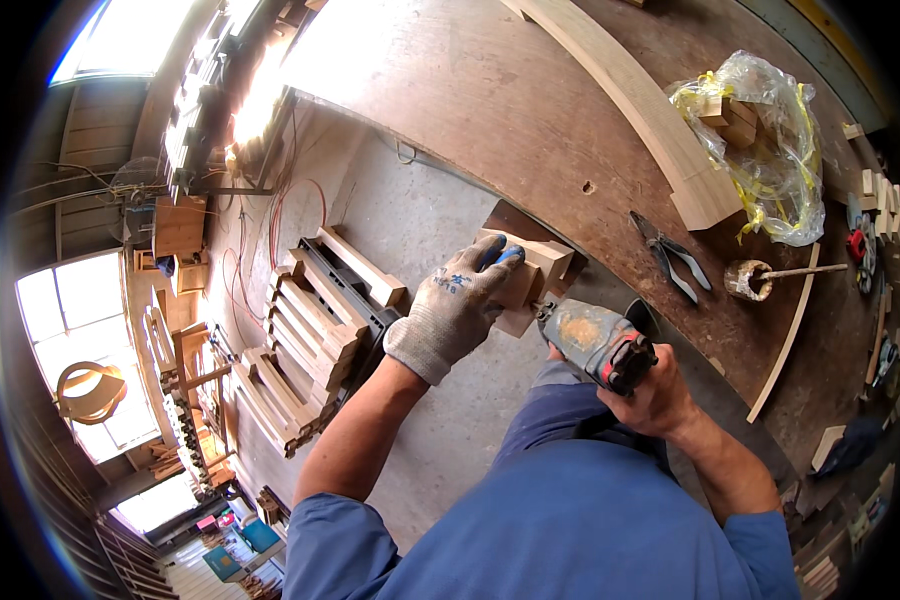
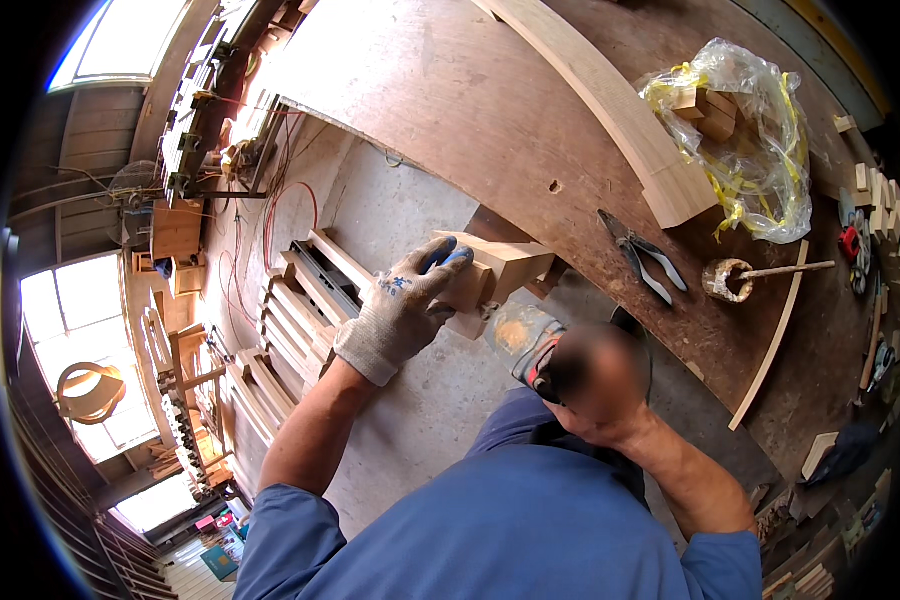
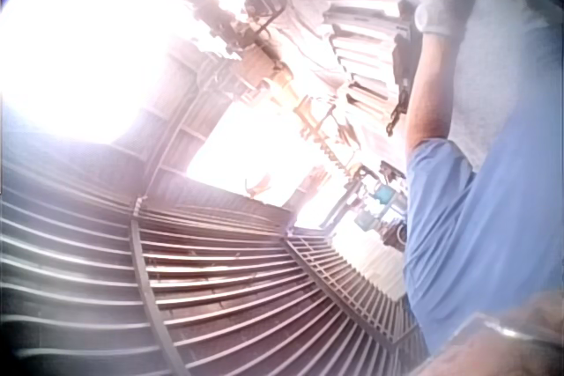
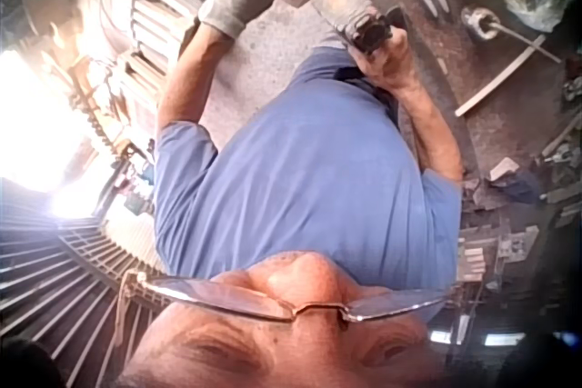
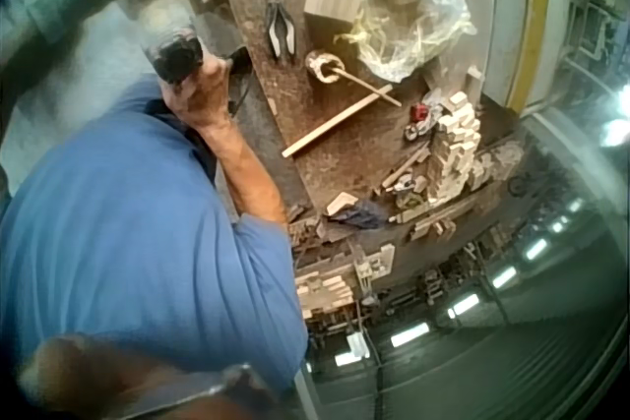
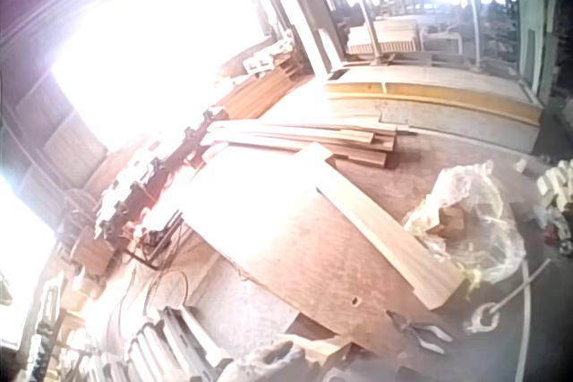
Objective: The person applies glue to small wooden blocks, joins them with a nail gun, and repeats the process to assemble multiple small wooden units on a workbench.
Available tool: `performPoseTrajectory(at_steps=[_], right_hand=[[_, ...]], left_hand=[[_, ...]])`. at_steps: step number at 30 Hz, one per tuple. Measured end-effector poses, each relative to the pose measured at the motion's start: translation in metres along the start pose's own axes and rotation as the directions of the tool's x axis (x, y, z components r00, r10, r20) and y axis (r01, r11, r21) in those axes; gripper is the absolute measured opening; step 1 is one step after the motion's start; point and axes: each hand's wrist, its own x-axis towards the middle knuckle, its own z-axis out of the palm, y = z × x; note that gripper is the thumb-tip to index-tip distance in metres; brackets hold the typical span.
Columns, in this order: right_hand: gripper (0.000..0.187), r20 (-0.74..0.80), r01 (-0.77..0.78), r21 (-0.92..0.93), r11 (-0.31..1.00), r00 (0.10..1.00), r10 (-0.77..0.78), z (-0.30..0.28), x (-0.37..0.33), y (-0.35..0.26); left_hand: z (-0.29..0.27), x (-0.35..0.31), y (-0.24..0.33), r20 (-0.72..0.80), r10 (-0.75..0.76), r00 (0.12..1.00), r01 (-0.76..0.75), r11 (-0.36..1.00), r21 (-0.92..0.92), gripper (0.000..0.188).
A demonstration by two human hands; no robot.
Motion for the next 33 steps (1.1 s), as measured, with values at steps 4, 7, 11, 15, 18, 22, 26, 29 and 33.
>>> performPoseTrajectory(at_steps=[4,7,11,15,18,22,26,29,33], right_hand=[[0.058,-0.014,-0.003,-0.060,0.998,1.000,0.002,-0.001,-0.013,0.004],[0.068,0.041,-0.169,-0.013,0.986,0.985,0.169,0.001,-0.033,0.018],[0.076,0.114,-0.373,-0.027,0.928,0.921,0.373,-0.002,-0.057,0.031],[0.070,0.145,-0.424,-0.044,0.905,0.893,0.426,-0.014,-0.068,0.032],[0.066,0.087,-0.401,-0.109,0.910,0.908,0.410,-0.011,-0.087,0.042],[0.047,-0.109,-0.329,-0.164,0.930,0.943,0.315,-0.018,-0.081,0.025],[0.067,0.044,-0.529,-0.010,0.848,0.847,0.529,-0.026,-0.083,0.022],[0.068,0.031,-0.556,0.007,0.831,0.831,0.555,-0.027,-0.081,0.018],[0.069,0.027,-0.584,-0.035,0.811,0.811,0.585,-0.026,-0.081,0.019]], left_hand=[[-0.003,0.000,0.002,0.020,-0.001,1.000,0.001,1.000,0.001,0.071],[0.001,-0.002,0.000,-0.007,0.004,1.000,-0.004,1.000,-0.008,0.072],[-0.003,-0.003,0.005,-0.044,0.002,0.999,-0.001,1.000,0.010,0.081],[0.014,-0.012,0.014,-0.225,-0.002,0.974,-0.001,1.000,-0.012,0.110],[0.046,-0.015,0.032,-0.304,-0.175,0.936,0.201,0.978,0.056,0.132],[0.068,-0.016,0.029,-0.344,-0.267,0.900,0.294,0.955,0.029,0.121],[0.044,-0.016,0.005,-0.239,-0.038,0.970,0.047,0.998,0.033,0.105],[0.019,-0.016,-0.011,-0.091,0.061,0.994,-0.031,0.953,0.300,0.098],[0.002,-0.018,0.001,0.048,-0.004,0.999,-0.014,0.931,0.365,0.103]])
